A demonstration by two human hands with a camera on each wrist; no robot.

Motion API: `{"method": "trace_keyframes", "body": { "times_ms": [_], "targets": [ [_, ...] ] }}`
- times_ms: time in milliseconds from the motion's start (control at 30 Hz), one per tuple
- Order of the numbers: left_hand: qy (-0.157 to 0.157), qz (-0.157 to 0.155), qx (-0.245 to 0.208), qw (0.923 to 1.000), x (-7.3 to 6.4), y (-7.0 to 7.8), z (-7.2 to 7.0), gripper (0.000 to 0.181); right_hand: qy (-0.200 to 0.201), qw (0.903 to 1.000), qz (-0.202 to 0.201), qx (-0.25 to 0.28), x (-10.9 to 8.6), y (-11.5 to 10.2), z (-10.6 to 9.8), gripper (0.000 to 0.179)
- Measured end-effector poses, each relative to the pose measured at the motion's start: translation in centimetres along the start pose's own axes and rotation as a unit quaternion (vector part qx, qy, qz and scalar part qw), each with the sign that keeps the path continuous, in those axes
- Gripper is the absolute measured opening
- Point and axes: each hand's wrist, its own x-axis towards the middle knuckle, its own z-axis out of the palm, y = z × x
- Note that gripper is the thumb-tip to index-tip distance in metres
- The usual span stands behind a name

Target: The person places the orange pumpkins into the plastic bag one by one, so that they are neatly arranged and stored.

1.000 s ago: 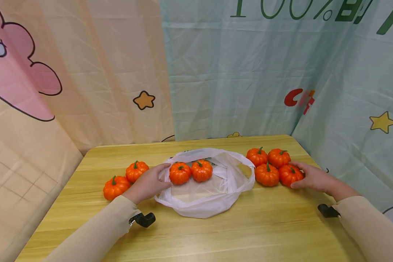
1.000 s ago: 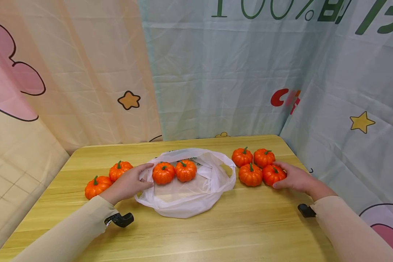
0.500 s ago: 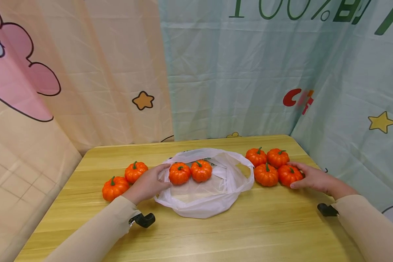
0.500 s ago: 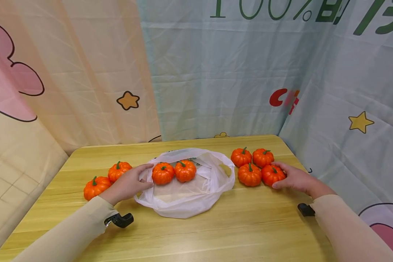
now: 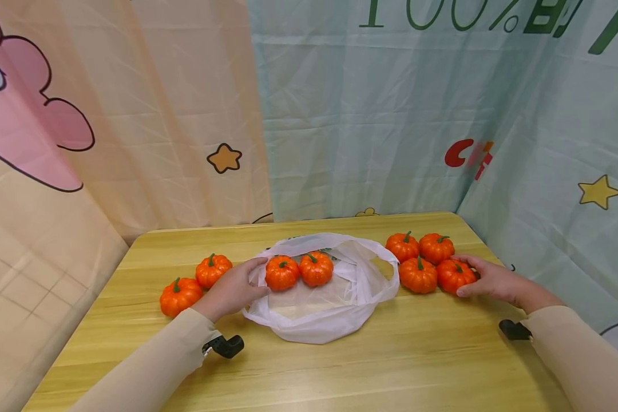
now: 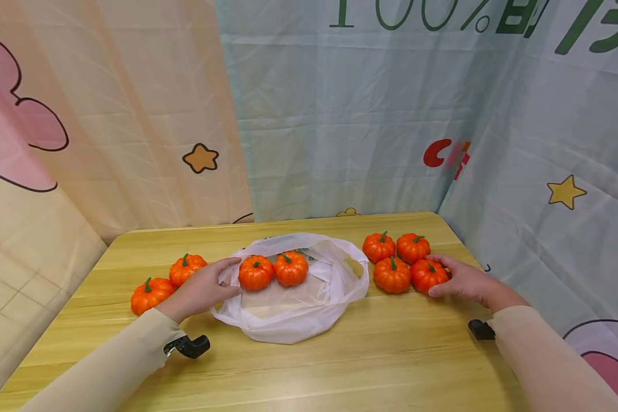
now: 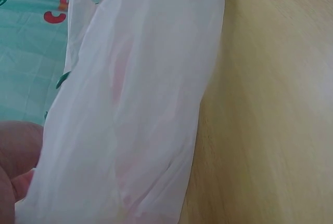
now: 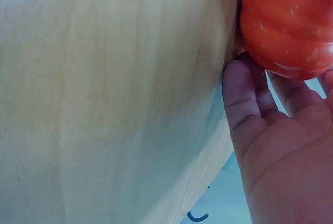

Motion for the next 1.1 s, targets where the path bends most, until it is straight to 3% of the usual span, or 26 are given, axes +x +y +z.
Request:
{"method": "trace_keyframes", "body": {
  "times_ms": [1100],
  "targets": [
    [-0.003, -0.008, -0.008, 0.9999, 0.07, 0.06, -0.03, 0.074, 0.001, 1.0, -0.006, 0.002, 0.02, -0.01, 0.04, 0.09]
  ]
}}
